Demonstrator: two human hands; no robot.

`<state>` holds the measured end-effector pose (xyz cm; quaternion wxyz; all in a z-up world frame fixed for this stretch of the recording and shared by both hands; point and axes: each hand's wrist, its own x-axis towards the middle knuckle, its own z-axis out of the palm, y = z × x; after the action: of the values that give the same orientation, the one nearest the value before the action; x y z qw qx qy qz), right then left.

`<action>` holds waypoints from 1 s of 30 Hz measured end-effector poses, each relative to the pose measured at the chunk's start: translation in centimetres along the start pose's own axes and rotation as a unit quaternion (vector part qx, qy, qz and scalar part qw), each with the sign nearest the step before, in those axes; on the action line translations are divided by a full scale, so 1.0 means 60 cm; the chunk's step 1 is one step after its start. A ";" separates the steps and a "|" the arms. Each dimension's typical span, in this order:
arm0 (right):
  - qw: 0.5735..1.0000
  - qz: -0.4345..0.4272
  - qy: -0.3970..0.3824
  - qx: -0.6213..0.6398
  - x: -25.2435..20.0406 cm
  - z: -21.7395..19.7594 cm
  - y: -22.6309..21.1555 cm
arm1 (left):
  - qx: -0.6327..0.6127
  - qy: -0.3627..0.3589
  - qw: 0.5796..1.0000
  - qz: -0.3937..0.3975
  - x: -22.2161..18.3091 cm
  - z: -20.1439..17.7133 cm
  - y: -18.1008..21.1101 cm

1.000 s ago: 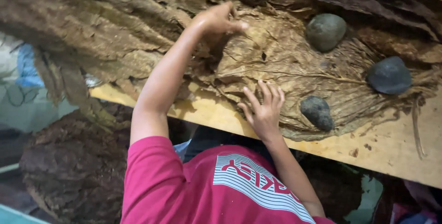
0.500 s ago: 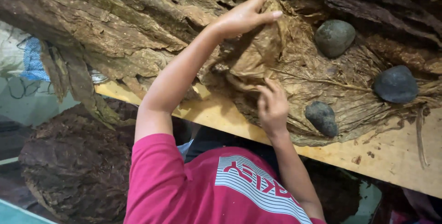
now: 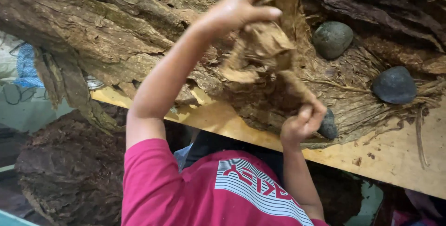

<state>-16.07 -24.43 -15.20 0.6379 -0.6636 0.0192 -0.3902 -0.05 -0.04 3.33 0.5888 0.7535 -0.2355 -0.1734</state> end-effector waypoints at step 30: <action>0.842 -0.224 -0.351 -0.343 -0.031 -0.030 -0.008 | 0.376 0.091 0.906 -0.170 0.100 -0.009 -0.265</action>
<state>-18.59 -24.86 -15.90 0.2285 -0.9189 -0.2230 -0.2317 7.59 0.15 -11.87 0.2419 0.9603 -0.0971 -0.0995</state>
